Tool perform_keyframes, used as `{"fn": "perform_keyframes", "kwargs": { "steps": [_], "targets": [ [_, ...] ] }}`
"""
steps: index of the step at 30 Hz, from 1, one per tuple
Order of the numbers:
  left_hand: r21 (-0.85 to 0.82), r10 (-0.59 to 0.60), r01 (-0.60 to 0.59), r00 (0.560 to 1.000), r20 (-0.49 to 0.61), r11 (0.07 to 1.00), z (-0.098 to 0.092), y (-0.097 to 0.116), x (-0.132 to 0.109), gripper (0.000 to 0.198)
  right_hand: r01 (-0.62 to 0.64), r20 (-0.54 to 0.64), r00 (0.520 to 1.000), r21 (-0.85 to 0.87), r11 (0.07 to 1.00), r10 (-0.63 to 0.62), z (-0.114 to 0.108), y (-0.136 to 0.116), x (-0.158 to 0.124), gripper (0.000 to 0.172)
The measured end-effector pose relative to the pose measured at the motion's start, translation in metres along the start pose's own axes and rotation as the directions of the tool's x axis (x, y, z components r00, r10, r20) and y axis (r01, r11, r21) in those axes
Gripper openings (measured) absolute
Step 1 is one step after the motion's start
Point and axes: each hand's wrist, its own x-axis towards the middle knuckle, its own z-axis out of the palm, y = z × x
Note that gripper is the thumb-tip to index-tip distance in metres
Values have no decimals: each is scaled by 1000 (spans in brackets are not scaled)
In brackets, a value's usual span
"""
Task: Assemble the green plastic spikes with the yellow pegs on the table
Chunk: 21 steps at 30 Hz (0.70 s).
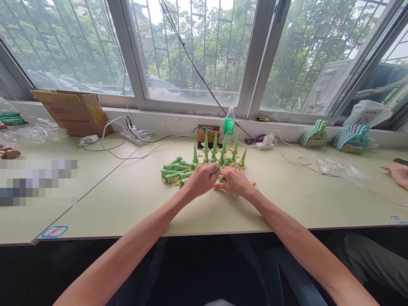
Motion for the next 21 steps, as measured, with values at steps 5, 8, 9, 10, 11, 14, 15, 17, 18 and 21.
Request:
{"fn": "perform_keyframes", "kwargs": {
  "steps": [5, 8, 9, 10, 11, 14, 15, 17, 18, 21],
  "targets": [
    [-5, -21, 21, 1000, 2, 1000, 0, 0, 1, 20, 9, 26, 1000, -3, 1000, -9, -1, -3, -1, 43],
    [-6, -49, 49, 999, -1, 999, 1, -1, 1, 19, -12, 52, 999, -1, 1000, 12, -3, -6, -1, 47],
    [-6, -54, 54, 999, -7, 999, 1, -2, 1, 20, -20, 57, 998, 2, 1000, 20, -3, -6, -1, 48],
    [-6, -58, 58, 998, -13, 998, 1, -2, 1, 20, -27, 61, 998, 7, 1000, 26, -3, -6, -1, 48],
    [-7, -61, 61, 998, -20, 998, 1, -3, 1, 20, -30, 61, 998, 12, 999, 29, -3, -6, 0, 46],
    [-12, -62, 61, 998, -33, 998, 1, -3, 1, 21, -21, 48, 999, 28, 999, 20, 0, -3, 0, 34],
    [-13, -61, 61, 998, -35, 998, 1, -3, 1, 21, -14, 41, 999, 36, 999, 12, 1, -3, 0, 29],
    [-15, -59, 59, 998, -38, 998, 1, -3, 1, 21, 1, 29, 1000, 57, 998, -3, 3, -1, 1, 20],
    [-15, -59, 58, 998, -39, 998, 1, -3, 1, 21, 7, 24, 1000, 70, 998, -8, 3, 0, 1, 17],
    [-11, -67, 67, 997, -43, 998, 0, -3, 2, 21, 18, 2, 1000, 105, 994, -18, 5, 1, 1, 11]
  ]
}}
